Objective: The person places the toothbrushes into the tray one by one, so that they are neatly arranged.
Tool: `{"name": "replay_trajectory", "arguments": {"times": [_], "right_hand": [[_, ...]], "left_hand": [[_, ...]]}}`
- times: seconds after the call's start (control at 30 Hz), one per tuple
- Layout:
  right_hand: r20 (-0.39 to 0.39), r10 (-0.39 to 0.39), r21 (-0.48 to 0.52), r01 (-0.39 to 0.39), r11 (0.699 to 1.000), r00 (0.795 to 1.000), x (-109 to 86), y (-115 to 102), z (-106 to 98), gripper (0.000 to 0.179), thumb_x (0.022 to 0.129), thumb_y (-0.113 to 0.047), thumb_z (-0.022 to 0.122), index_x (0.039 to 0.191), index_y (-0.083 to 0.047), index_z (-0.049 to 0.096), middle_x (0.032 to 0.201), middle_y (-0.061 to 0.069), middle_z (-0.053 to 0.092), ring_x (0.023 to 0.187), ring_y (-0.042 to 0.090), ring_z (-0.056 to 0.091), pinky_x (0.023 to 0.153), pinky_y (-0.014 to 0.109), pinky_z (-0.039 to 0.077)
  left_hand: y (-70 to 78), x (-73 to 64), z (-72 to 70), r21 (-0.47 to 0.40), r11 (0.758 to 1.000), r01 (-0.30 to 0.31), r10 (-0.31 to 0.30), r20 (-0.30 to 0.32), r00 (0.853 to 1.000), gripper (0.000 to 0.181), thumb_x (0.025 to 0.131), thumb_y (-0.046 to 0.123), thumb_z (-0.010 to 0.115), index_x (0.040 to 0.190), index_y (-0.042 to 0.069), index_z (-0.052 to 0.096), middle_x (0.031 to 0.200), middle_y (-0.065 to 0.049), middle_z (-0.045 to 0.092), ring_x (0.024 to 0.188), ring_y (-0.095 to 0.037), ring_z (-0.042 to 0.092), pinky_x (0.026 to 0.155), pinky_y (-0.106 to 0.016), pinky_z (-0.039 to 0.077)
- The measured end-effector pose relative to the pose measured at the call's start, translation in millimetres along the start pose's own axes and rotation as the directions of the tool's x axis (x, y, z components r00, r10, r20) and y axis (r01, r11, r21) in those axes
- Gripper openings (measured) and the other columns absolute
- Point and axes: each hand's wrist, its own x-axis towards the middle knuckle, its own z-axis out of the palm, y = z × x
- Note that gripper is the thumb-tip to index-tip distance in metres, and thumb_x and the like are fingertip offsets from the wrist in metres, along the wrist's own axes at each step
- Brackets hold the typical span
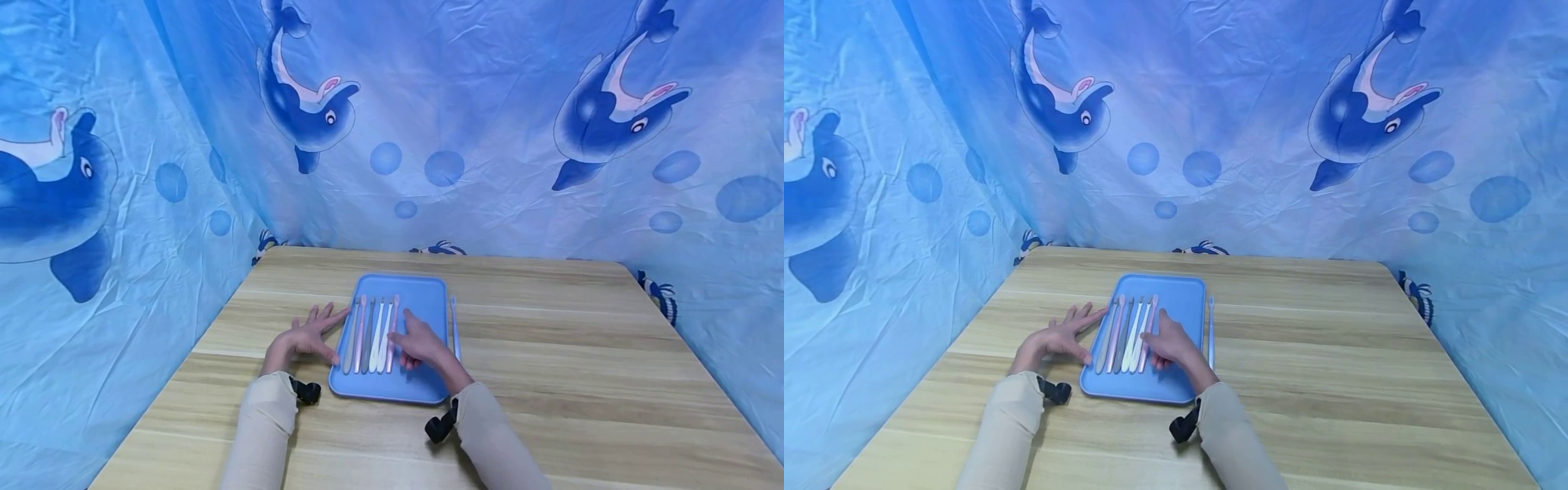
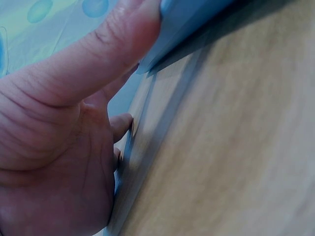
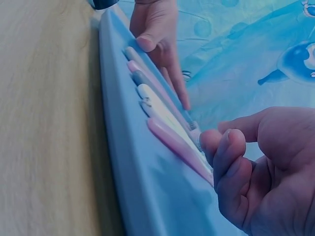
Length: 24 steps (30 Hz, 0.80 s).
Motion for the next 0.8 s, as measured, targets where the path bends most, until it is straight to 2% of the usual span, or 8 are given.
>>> {"name": "replay_trajectory", "arguments": {"times": [0.47,0.8], "right_hand": [[-0.027,-0.012,0.014,0.013,1.0,1.0,-16.0,-1,-23,0.081,0.102,-0.031,0.056,0.163,-0.013,0.005,0.053,0.004,0.06,0.038,0.013,0.052,0.039,0.025,0.045],[-0.076,0.011,0.016,-0.01,1.0,0.997,-24.8,8,-44,0.082,0.102,-0.033,0.057,0.163,-0.015,0.006,0.054,0.004,0.059,0.039,0.013,0.051,0.04,0.024,0.044]], "left_hand": [[0.4,0.0,-0.8,-0.006,1.0,0.001,-0.001,-0.001,1.0,0.132,0.057,0.059,0.091,0.162,0.028,0.017,0.169,-0.021,-0.009,0.151,-0.053,-0.019,0.109,-0.081,-0.017],[0.3,0.2,-1.2,-0.007,1.0,0.001,-0.001,0.003,1.0,0.131,0.058,0.059,0.09,0.162,0.028,0.016,0.169,-0.021,-0.009,0.151,-0.052,-0.02,0.109,-0.081,-0.017]]}}
